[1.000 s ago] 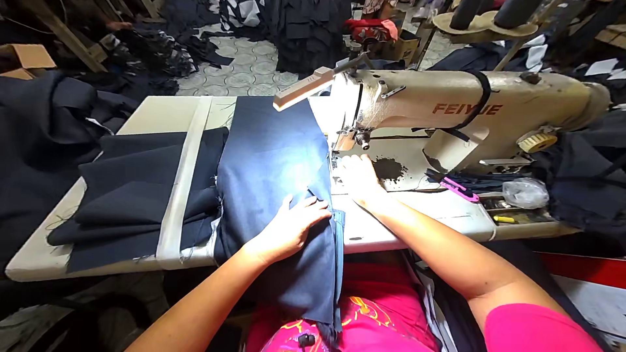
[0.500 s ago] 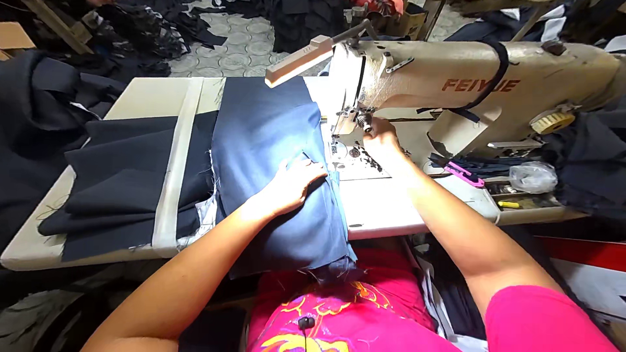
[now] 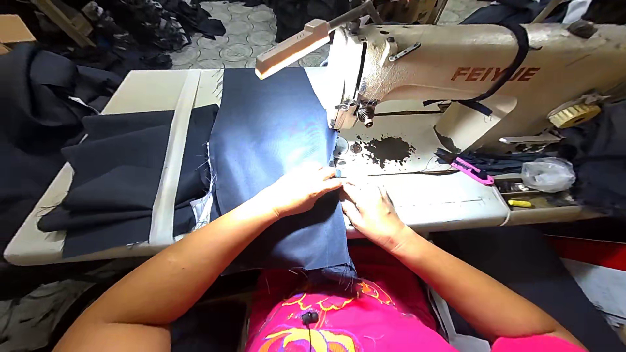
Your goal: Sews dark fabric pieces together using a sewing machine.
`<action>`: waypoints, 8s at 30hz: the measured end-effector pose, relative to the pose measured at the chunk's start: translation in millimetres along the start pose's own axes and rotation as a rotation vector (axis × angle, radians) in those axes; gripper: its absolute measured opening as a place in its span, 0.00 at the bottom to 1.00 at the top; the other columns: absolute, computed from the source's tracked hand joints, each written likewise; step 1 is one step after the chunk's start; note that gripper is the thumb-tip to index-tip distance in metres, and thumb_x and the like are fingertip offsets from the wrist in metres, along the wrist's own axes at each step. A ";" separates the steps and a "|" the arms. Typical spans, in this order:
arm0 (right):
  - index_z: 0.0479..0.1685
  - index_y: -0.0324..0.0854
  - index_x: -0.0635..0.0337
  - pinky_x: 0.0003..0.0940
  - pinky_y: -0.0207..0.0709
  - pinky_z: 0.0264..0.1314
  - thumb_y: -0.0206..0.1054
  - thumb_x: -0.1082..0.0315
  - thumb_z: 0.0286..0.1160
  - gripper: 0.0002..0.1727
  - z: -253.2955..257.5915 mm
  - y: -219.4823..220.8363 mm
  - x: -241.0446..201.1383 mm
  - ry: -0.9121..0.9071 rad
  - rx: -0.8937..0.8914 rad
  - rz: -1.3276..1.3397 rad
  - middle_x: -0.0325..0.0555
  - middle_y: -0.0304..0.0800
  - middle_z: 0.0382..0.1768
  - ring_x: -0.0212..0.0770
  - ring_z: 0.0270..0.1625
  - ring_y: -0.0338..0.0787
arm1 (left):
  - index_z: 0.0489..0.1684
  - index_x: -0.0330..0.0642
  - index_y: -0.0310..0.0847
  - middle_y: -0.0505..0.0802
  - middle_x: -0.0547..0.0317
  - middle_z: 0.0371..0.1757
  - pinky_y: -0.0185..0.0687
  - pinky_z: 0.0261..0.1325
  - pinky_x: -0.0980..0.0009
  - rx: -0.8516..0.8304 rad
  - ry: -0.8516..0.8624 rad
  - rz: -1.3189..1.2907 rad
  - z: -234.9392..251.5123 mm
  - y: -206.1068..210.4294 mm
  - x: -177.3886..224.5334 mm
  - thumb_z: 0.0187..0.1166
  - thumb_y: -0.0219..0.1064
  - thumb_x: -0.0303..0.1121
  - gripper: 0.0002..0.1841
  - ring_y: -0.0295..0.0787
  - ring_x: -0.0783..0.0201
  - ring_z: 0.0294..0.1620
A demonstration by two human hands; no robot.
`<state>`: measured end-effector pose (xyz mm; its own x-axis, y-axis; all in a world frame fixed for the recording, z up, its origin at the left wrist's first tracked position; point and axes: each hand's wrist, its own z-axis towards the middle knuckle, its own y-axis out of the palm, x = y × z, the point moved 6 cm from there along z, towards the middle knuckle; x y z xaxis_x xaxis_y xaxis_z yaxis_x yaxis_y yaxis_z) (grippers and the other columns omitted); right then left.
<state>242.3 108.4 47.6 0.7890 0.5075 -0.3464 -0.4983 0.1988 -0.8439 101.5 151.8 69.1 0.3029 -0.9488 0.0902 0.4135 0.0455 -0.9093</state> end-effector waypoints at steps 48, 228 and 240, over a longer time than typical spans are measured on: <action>0.68 0.86 0.59 0.59 0.71 0.78 0.57 0.65 0.83 0.21 -7.3 -9.7 0.8 -0.191 0.037 0.012 0.51 0.91 0.65 0.54 0.72 0.85 | 0.64 0.49 0.90 0.88 0.47 0.73 0.69 0.76 0.39 0.004 -0.213 -0.091 -19.3 11.5 -25.0 0.80 0.54 0.29 0.21 0.81 0.47 0.77; 0.63 0.74 0.67 0.51 0.80 0.28 0.61 0.78 0.74 0.18 48.9 -10.3 25.9 0.367 0.028 0.166 0.55 0.84 0.21 0.53 0.22 0.86 | 0.33 0.37 0.88 0.91 0.48 0.30 0.88 0.38 0.51 -0.060 -0.480 -0.379 -19.1 34.1 135.8 0.81 0.65 0.37 0.13 0.94 0.49 0.36; 0.69 0.82 0.72 0.60 0.81 0.63 0.59 0.72 0.82 0.20 66.4 -0.3 32.4 0.419 -0.114 0.124 0.69 0.90 0.58 0.64 0.57 0.92 | 0.60 0.32 0.83 0.92 0.33 0.49 0.79 0.61 0.37 -0.680 -0.844 -0.495 -50.1 71.0 108.9 0.93 0.47 0.53 0.30 0.89 0.35 0.59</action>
<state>244.1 180.4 63.8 0.8148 0.1336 -0.5641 -0.5742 0.0524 -0.8170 120.8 36.1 -5.9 0.8128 -0.2995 0.4996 0.1818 -0.6844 -0.7061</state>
